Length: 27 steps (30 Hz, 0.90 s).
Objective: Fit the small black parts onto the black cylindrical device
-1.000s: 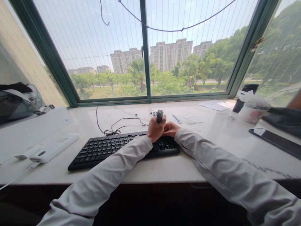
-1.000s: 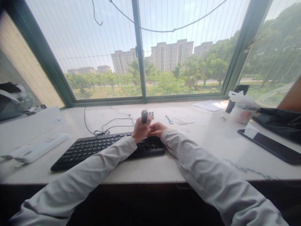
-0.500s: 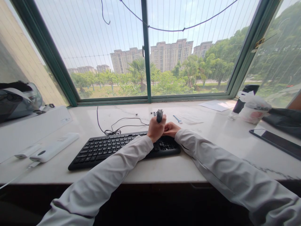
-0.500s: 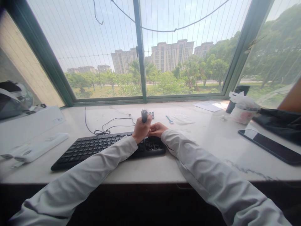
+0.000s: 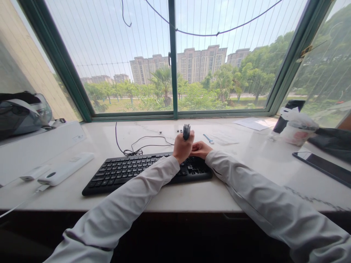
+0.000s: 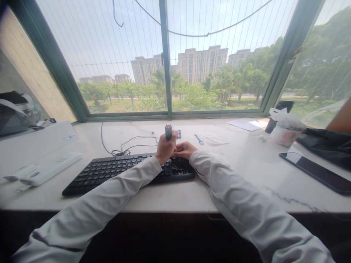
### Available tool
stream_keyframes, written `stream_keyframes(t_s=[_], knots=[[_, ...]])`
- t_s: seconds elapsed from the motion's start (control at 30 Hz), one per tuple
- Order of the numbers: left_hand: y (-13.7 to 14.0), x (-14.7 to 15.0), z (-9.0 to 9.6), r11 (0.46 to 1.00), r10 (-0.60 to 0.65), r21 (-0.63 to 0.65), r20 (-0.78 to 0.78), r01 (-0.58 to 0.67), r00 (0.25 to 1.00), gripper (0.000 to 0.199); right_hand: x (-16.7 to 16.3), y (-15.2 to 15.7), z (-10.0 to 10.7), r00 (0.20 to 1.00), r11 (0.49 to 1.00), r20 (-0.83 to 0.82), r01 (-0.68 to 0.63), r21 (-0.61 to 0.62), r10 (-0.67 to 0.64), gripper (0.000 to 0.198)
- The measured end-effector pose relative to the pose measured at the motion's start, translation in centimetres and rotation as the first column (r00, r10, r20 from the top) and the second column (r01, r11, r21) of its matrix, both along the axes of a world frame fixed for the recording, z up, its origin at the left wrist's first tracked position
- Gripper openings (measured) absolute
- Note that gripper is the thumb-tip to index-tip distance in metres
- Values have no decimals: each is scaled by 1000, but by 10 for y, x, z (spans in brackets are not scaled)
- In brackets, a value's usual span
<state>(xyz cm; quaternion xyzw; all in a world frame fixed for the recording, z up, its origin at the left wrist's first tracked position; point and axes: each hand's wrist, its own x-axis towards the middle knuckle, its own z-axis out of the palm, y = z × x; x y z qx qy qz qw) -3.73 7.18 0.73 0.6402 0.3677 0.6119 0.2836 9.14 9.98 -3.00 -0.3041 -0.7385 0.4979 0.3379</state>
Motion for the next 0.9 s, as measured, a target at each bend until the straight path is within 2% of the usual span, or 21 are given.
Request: stream_keyframes(t_s=[0.13,0.2,0.3,0.4,0.5,0.6,0.67,0.77,0.9], knots=[[2,-2,0,999,-32,-21,9,32,999,41,1,1,5,998,998,18,-61,-20,61,34],[3,-4,2,996,-59,-57,52,61,997,42,4,1,8,995,996,45,-90,13,89,38],[3,-7,6,986,-105,-115,161,124,981,41,9,3,13,994,986,87,-79,143,67,58],[3,-11,11,974,-146,-129,264,185,953,39,12,4,17,989,959,142,-5,285,-37,70],[4,-15,17,971,-173,-102,315,215,933,38,12,1,20,966,935,234,19,354,-108,66],[7,-21,22,976,-174,-67,334,208,926,36,11,-3,23,935,929,343,-42,367,-93,52],[10,-28,25,989,-128,-38,296,145,947,35,10,-4,25,918,918,387,-80,388,-84,42],[15,-39,28,999,-4,48,148,-3,989,38,10,-6,26,915,895,398,-123,430,-65,35],[18,-52,31,969,178,195,-111,-154,978,44,8,-7,25,919,884,394,-155,441,-36,32]])
